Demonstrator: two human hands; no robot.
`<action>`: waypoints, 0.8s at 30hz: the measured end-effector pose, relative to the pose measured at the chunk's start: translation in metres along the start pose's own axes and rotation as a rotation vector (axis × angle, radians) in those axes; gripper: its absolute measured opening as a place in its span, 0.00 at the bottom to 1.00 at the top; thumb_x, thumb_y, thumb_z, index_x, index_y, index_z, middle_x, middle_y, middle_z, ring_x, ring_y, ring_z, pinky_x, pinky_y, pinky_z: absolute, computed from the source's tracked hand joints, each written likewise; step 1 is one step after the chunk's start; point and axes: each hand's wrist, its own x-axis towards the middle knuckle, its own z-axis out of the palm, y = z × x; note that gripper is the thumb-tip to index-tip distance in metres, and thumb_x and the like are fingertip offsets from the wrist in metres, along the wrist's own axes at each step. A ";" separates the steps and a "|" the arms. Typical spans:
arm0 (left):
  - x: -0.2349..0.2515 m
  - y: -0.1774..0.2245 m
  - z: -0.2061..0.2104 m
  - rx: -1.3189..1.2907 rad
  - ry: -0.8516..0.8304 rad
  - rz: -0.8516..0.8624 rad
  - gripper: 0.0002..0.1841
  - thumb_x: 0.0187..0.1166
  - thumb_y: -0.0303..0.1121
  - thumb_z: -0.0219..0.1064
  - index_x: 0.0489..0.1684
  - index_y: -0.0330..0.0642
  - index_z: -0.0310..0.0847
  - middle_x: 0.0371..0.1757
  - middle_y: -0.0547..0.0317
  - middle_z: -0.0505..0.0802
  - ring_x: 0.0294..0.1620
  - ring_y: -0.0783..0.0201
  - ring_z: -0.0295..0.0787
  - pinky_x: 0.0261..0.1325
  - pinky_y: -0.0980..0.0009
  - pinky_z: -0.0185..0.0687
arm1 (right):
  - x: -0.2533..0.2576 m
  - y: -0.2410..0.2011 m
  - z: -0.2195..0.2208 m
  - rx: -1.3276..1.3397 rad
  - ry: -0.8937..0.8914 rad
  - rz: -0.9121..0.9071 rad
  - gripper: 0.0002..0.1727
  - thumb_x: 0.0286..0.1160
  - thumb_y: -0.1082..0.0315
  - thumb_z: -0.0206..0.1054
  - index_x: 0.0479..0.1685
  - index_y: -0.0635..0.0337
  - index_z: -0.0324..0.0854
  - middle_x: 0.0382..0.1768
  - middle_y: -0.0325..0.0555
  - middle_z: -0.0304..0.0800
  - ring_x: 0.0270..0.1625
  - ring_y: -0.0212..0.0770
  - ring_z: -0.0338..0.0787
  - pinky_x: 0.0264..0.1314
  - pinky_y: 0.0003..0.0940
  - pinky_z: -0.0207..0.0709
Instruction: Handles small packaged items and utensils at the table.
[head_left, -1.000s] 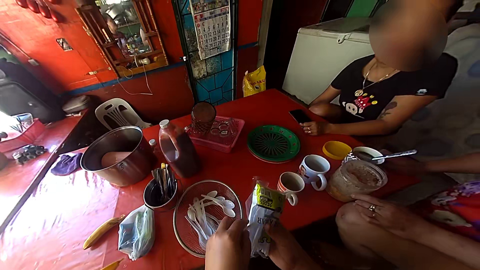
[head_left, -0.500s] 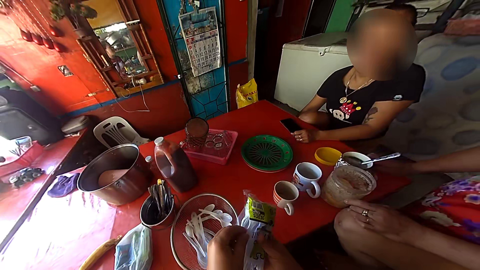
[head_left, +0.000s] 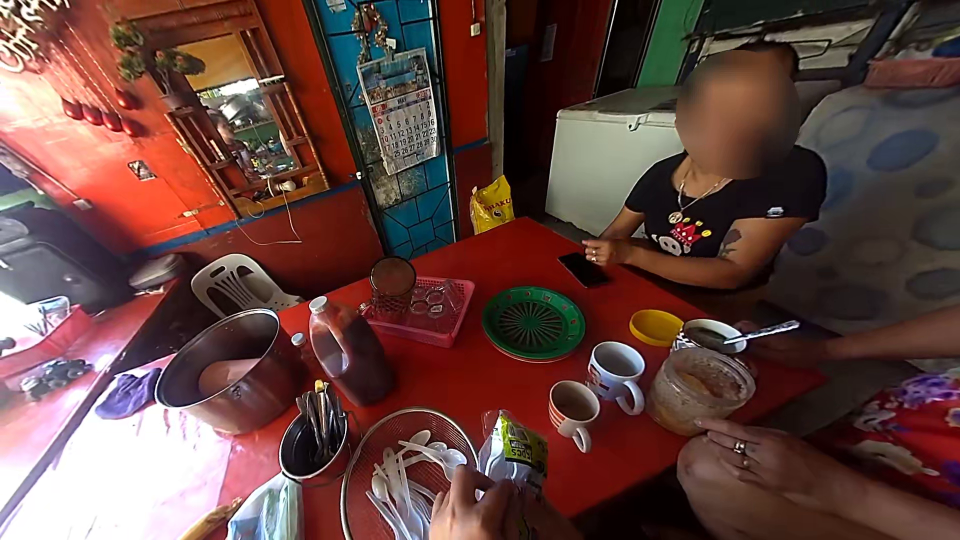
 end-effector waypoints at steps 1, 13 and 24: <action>0.000 0.000 -0.005 -0.014 -0.024 0.002 0.08 0.77 0.38 0.71 0.39 0.57 0.98 0.45 0.55 0.93 0.40 0.61 0.91 0.39 0.61 0.84 | 0.000 -0.001 -0.001 0.021 0.001 0.006 0.22 0.76 0.52 0.73 0.62 0.53 0.79 0.50 0.48 0.95 0.55 0.44 0.94 0.63 0.48 0.87; -0.002 -0.014 -0.003 -0.567 -0.339 -0.487 0.35 0.64 0.38 0.83 0.73 0.37 0.75 0.69 0.41 0.83 0.46 0.60 0.90 0.46 0.65 0.90 | -0.003 -0.001 -0.006 0.017 0.017 0.005 0.28 0.67 0.51 0.80 0.62 0.53 0.78 0.52 0.50 0.94 0.56 0.47 0.94 0.63 0.51 0.88; -0.032 -0.028 0.003 -0.114 0.013 0.084 0.15 0.71 0.54 0.76 0.44 0.57 0.91 0.76 0.40 0.83 0.69 0.50 0.85 0.62 0.51 0.79 | 0.006 -0.011 -0.012 0.085 0.150 -0.016 0.36 0.64 0.47 0.80 0.67 0.57 0.74 0.54 0.55 0.93 0.55 0.50 0.95 0.60 0.51 0.90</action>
